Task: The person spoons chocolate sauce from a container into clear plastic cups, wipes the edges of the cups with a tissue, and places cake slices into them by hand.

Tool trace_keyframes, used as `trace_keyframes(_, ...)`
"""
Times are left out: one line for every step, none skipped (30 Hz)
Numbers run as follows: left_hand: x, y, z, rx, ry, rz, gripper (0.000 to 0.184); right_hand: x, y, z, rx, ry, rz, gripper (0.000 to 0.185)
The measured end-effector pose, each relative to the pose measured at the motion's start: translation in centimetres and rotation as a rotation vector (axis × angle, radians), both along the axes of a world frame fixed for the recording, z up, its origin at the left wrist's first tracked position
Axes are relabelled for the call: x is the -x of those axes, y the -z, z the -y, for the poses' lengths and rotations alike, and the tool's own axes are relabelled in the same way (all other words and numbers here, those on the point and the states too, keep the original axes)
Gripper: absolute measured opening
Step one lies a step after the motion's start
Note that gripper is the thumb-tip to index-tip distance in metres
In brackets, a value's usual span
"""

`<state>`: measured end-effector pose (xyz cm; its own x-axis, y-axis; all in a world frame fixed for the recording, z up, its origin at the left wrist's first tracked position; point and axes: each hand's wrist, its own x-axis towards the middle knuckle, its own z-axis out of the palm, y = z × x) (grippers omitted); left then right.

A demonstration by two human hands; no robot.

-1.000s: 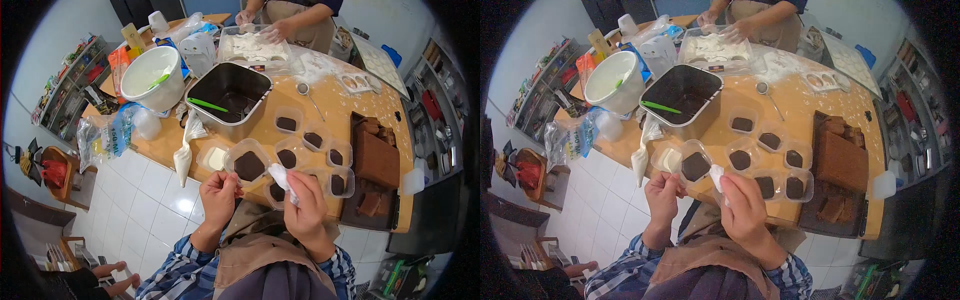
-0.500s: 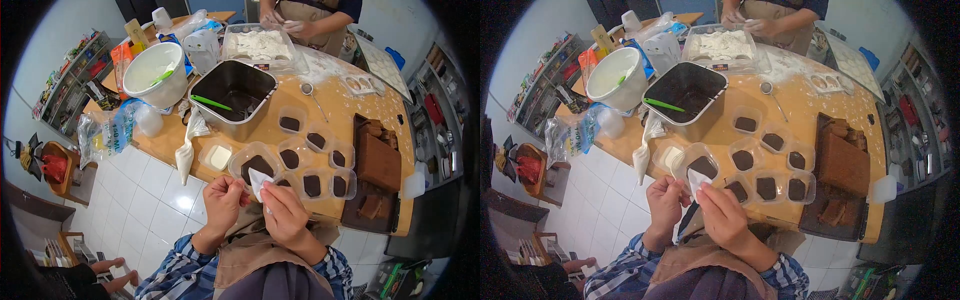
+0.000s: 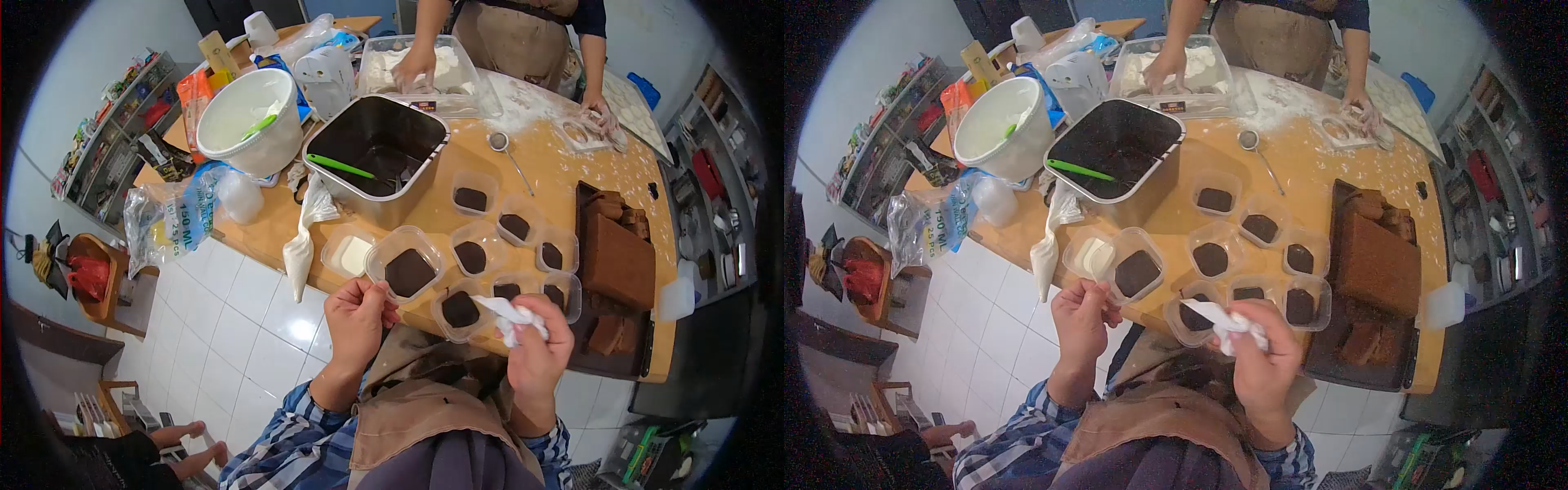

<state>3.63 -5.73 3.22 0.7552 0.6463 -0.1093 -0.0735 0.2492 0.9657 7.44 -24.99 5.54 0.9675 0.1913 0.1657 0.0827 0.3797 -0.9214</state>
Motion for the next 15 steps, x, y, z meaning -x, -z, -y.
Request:
trace_keyframes(-0.1, 0.0, 0.1, 0.003, 0.001, 0.0, 0.022, -0.1, 0.3, 0.1, 0.159, 0.017, 0.076, 0.023)
trace_keyframes(-0.1, -0.1, 0.3, 0.005, 0.003, 0.001, 0.022, -0.3, 0.4, -0.3, 0.368, 0.047, 0.219, 0.021)
trace_keyframes(-0.2, -0.2, 0.4, 0.007, 0.004, 0.003, 0.022, -0.4, 0.3, -0.8, 0.465, 0.056, 0.288, 0.021)
trace_keyframes(-0.1, -0.3, 0.5, 0.002, 0.028, 0.001, 0.021, -0.5, 0.3, -1.6, 0.496, 0.08, 0.346, 0.022)
trace_keyframes(0.1, -0.4, 0.6, -0.002, 0.049, 0.0, 0.02, -0.5, 0.3, -2.2, 0.527, 0.101, 0.405, 0.023)
trace_keyframes(0.3, -0.4, 0.6, -0.008, 0.067, -0.003, 0.019, -0.7, 0.4, -2.7, 0.535, 0.116, 0.436, 0.023)
trace_keyframes(0.4, -0.5, 0.7, -0.006, 0.079, -0.011, 0.019, -0.8, 0.5, -3.2, 0.542, 0.128, 0.466, 0.024)
trace_keyframes(0.5, -0.5, 0.9, -0.003, 0.091, -0.019, 0.019, -0.8, 0.6, -3.6, 0.549, 0.14, 0.496, 0.024)
trace_keyframes(0.5, -0.5, 1.0, 0.0, 0.104, -0.027, 0.019, -0.8, 0.7, -3.9, 0.544, 0.149, 0.514, 0.024)
trace_keyframes(0.6, -0.5, 1.1, -0.003, 0.105, -0.019, 0.019, -0.8, 0.7, -4.1, 0.54, 0.157, 0.532, 0.024)
trace_keyframes(0.6, -0.5, 1.2, -0.004, 0.107, -0.011, 0.019, -0.7, 0.8, -4.3, 0.538, 0.166, 0.55, 0.024)
trace_keyframes(0.6, -0.5, 1.3, -0.004, 0.108, -0.003, 0.019, -0.7, 1.0, -4.5, 0.532, 0.167, 0.57, 0.025)
trace_keyframes(0.6, -0.5, 1.3, -0.006, 0.113, -0.001, 0.02, -0.6, 1.2, -4.6, 0.528, 0.169, 0.589, 0.025)
trace_keyframes(0.7, -0.6, 1.3, -0.009, 0.118, 0.001, 0.02, -0.5, 1.3, -4.7, 0.523, 0.171, 0.608, 0.026)
trace_keyframes(0.6, -0.6, 1.3, -0.012, 0.124, 0.004, 0.02, -0.5, 1.3, -4.8, 0.538, 0.169, 0.639, 0.026)
